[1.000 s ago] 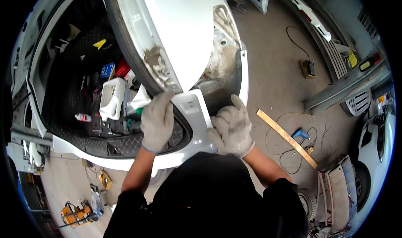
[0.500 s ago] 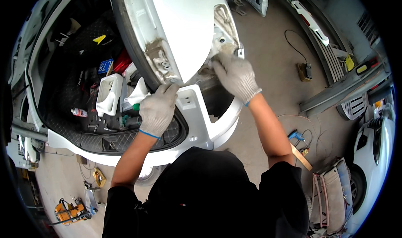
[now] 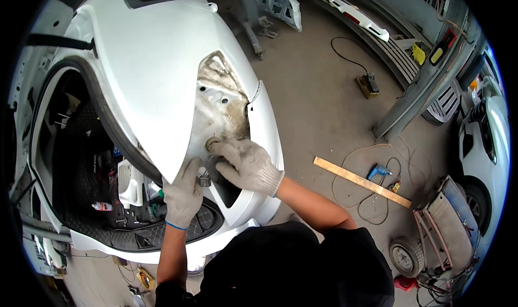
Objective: The person aligns and fits a white car bumper onto the rear of a vehicle, repeatedly adjusting the edges and pressing along the seam to secure it. The person then walks to another vehicle and removes a cardboard sheet from the hood.
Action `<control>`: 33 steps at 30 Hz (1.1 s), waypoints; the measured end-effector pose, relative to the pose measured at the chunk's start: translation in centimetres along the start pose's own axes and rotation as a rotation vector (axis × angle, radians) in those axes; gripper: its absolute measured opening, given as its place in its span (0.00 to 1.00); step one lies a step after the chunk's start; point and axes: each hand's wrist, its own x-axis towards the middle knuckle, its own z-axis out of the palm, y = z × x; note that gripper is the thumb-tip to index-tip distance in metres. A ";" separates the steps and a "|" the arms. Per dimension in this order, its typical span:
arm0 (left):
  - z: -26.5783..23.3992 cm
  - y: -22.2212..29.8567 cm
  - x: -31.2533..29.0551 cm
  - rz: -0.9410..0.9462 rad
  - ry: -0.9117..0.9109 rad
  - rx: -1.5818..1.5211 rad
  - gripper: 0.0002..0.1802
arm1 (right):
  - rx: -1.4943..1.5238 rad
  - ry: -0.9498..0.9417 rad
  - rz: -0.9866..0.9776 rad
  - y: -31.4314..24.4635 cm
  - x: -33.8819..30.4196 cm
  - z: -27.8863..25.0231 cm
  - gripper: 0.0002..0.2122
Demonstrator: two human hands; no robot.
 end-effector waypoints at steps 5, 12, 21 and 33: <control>0.3 -0.6 0.0 -0.023 -0.077 -0.069 0.29 | 0.119 0.005 -0.012 1.3 0.4 -0.8 0.21; -0.5 0.9 0.7 -0.374 -0.189 -0.854 0.22 | 0.117 -0.096 -0.171 4.0 0.7 -1.4 0.19; 0.5 5.0 3.0 -0.610 -0.039 -0.381 0.10 | 0.380 0.438 0.458 21.1 10.6 -4.1 0.15; 2.8 12.9 10.0 -0.296 -0.228 -0.022 0.29 | 0.171 0.239 0.839 41.6 11.7 8.6 0.23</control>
